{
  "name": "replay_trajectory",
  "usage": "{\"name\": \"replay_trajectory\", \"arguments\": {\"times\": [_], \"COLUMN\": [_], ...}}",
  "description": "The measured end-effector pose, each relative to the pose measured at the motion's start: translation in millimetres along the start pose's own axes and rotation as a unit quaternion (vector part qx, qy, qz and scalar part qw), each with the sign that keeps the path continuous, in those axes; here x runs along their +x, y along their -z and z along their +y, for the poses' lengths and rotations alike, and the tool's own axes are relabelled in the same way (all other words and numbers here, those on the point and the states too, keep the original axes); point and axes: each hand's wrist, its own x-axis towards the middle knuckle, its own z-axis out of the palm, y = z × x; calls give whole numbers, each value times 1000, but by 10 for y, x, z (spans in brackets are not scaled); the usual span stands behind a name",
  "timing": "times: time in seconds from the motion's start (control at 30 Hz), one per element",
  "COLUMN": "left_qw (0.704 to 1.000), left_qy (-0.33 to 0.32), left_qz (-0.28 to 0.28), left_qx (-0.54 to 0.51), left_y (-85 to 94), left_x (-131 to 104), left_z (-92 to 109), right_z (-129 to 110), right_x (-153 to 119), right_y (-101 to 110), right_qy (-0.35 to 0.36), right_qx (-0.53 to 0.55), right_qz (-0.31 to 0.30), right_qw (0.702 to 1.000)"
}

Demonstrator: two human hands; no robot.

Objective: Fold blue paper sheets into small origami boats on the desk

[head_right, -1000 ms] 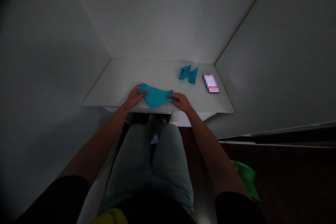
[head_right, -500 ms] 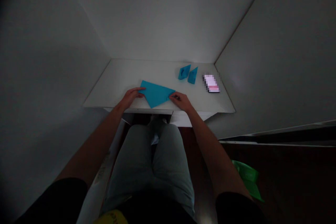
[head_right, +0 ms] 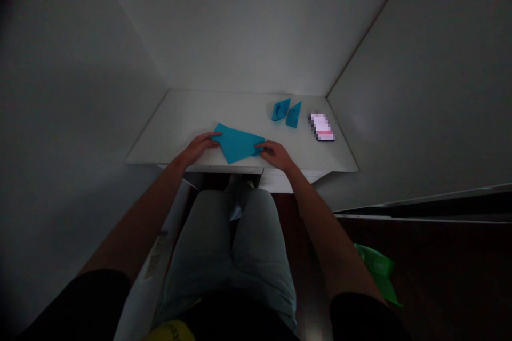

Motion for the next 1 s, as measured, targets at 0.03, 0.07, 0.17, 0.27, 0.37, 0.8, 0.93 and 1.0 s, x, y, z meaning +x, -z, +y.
{"name": "replay_trajectory", "arguments": {"times": [0.03, 0.07, 0.17, 0.27, 0.37, 0.8, 0.93, 1.0], "left_qw": [1000, 1000, 998, 995, 996, 994, 988, 987], "left_qy": [-8, -18, -43, -51, -45, -49, -58, -56], "left_qz": [0, 2, 32, 77, 73, 37, 35, 38], "left_qx": [8, 17, 17, -32, -26, 88, 138, 144], "left_y": [-1, -2, 7, 24, 33, -44, -64, -62], "left_x": [9, 18, 46, 68, 70, 12, 11, 21], "left_z": [-14, -31, -95, -153, -160, -50, -38, -40], "right_z": [2, 2, -4, -7, -1, 62, -12, -52], "right_x": [-1, 0, 1, 3, 5, 9, 18, 25], "right_y": [2, 2, -1, -13, -36, -105, -109, -105], "right_qy": [5, 8, 19, 29, 31, 70, 96, 97], "right_qx": [-9, -17, -29, -25, -17, -141, -226, -220], "right_qz": [-4, -6, -14, -31, -31, 3, -32, -43], "right_qw": [1000, 1000, 999, 999, 999, 988, 969, 970]}}
